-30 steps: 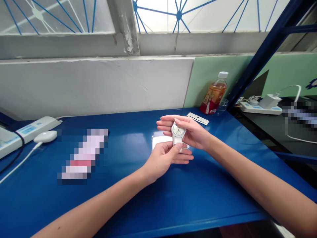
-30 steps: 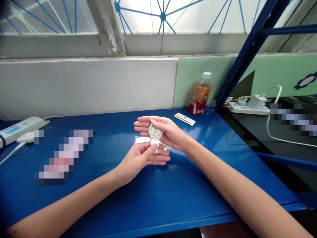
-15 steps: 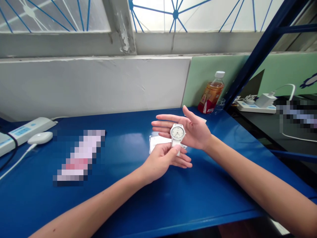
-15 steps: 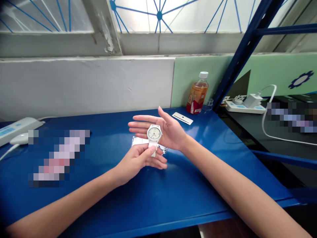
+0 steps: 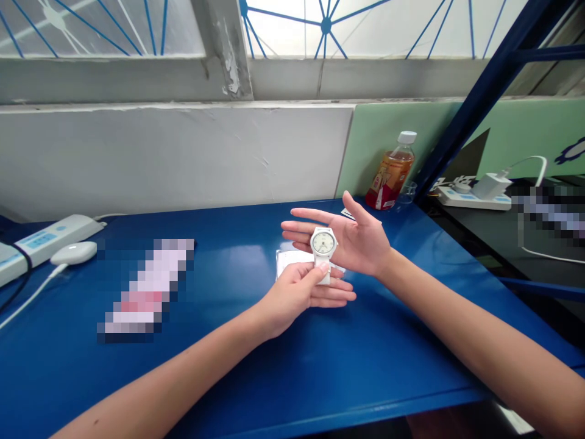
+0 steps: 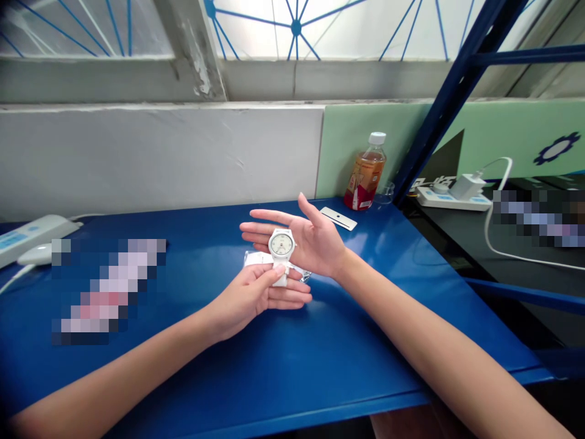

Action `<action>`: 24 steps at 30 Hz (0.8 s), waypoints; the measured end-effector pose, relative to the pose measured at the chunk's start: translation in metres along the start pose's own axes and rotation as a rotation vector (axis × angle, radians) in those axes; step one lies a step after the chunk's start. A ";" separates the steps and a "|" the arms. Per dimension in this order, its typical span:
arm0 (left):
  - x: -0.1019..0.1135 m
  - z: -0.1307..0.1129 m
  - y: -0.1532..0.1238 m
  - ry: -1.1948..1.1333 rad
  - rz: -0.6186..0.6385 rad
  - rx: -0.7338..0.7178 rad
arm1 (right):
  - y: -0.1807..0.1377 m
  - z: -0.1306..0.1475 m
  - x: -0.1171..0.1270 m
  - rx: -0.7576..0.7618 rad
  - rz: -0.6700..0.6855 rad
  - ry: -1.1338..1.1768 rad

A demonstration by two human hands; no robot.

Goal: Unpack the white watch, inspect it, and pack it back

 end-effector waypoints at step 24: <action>0.001 -0.019 -0.004 0.110 -0.081 -0.205 | 0.000 0.011 0.006 0.110 -0.226 -0.431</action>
Point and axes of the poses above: each hand's wrist, its own y-axis towards the middle knuckle, its own x-axis out of the back of the hand, z = x × y, the point moved 2 cm from there along y, towards the middle knuckle, and after that the axes turned 4 degrees about -y, right-handed, at the moved point
